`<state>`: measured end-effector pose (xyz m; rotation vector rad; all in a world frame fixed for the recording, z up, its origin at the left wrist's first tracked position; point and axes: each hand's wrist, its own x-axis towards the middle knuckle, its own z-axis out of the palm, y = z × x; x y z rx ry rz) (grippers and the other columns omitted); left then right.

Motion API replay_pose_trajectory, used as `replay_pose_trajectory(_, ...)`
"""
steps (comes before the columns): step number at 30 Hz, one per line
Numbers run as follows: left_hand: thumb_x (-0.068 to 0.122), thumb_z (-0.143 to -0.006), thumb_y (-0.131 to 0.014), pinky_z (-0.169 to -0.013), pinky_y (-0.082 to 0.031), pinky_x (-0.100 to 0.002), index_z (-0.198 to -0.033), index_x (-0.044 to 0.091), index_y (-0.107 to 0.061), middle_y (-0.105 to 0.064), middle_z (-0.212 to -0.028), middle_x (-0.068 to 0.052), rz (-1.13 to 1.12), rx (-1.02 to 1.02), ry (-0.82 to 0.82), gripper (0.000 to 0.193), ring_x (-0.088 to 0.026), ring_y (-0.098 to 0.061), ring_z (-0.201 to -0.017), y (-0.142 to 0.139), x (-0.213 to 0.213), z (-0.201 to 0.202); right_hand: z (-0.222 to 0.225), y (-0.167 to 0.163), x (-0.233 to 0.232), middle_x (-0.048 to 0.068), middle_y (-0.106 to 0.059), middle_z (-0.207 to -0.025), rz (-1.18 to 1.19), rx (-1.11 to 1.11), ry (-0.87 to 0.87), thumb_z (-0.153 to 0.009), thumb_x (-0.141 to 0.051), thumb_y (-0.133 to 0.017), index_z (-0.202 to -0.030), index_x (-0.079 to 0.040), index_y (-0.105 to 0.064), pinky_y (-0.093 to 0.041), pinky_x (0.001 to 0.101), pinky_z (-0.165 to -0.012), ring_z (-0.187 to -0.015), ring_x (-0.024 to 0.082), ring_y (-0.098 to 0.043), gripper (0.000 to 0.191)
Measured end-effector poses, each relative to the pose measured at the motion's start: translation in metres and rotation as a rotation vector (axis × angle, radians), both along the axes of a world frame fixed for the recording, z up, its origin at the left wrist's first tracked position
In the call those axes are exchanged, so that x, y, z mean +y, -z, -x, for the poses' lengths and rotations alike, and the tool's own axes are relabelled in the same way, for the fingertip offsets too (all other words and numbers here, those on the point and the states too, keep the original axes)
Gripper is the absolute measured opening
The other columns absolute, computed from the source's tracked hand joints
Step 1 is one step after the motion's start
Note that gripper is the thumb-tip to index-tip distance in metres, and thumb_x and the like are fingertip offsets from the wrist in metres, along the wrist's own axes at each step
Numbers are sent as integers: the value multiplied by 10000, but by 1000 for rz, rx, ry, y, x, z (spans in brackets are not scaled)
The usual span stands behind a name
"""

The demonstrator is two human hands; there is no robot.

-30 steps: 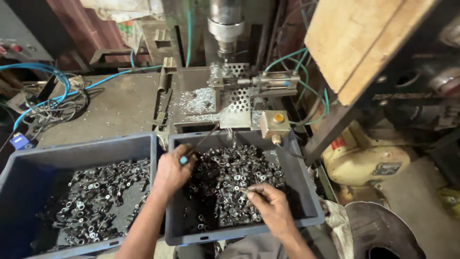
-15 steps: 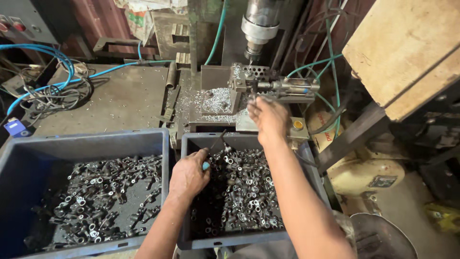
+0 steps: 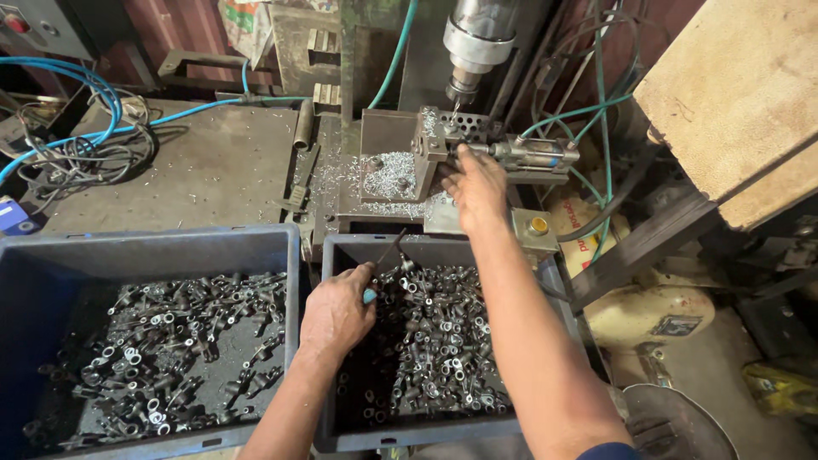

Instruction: The person repeatedly picks small metal parts from a bin, places each into a fixture on a drill press, and activates the machine to drill the part. After each cycle, the person removes the finished part and returns it to the bin. The process is repeated continuously throughout the clip.

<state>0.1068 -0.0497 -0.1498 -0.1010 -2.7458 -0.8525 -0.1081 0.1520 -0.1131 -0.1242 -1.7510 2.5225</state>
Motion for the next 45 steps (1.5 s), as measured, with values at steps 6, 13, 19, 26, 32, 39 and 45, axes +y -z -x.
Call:
replay_pose_trajectory(6, 163, -826, -674, -852, -554, -477, -1263, 114, -626, -726, -1057, -135, 19, -84, -1, 442, -367, -692, -975, -1, -2, 1, -101, -27, 64, 102, -746, -1164, -814, 431, 46, -922, -227, -751, -1250, -13, -684, -569, 298, -898, -1051, 158, -716, 398)
replay_pose_trajectory(13, 154, -813, -681, -846, -555, -482, -1263, 96, -627, -722, -1082, -153, 45, -20, 7, 457, -379, -692, -970, 3, 0, 2, -145, -38, 116, 189, -712, -1227, -1623, 416, 290, -943, -494, -654, -1111, -82, -758, -494, 497, -969, -1137, 406, -634, 457)
replay_pose_trajectory(19, 153, -803, -691, -863, -557, -474, -1320, 85, -591, -718, -1100, -156, 136, -18, 22, 531, -368, -697, -976, 2, 2, 4, -173, -68, 96, 214, -691, -1236, -1426, 530, 165, -893, -386, -737, -1355, -58, -596, -504, 425, -910, -1090, 358, -671, 584)
replay_pose_trajectory(26, 174, -779, -726, -877, -549, -473, -1370, 97, -545, -715, -1095, -152, 183, -28, 44, 623, -369, -692, -985, 6, 1, 5, -250, -104, 79, 128, -739, -1126, -180, 711, -504, -1002, -165, -721, -1698, -44, -192, -622, 382, -871, -945, 183, -743, 883)
replay_pose_trajectory(32, 71, -715, -676, -871, -548, -478, -1377, 142, -591, -687, -1196, -200, 170, 95, 50, 671, -387, -685, -1010, 9, 0, 5, -267, -61, 59, 174, -694, -1288, -462, 555, -193, -967, -141, -689, -1652, -46, -193, -572, 364, -975, -1135, 220, -704, 851)
replay_pose_trajectory(39, 122, -714, -688, -896, -551, -482, -1082, 99, -715, -728, -1037, -162, 199, 147, 50, 370, -372, -702, -972, 14, -6, 0, -315, 53, 27, 147, -761, -1057, -1313, 649, 80, -749, -241, -818, -1415, -122, -571, -565, 410, -821, -915, 294, -732, 721)
replay_pose_trajectory(45, 112, -627, -714, -830, -539, -495, -1045, 73, -710, -718, -975, -168, 44, 318, 86, 420, -403, -680, -897, 1, -22, -12, -311, 69, 26, 128, -741, -929, -1355, 597, 131, -802, -277, -785, -1309, -99, -665, -566, 431, -728, -812, 316, -717, 550)
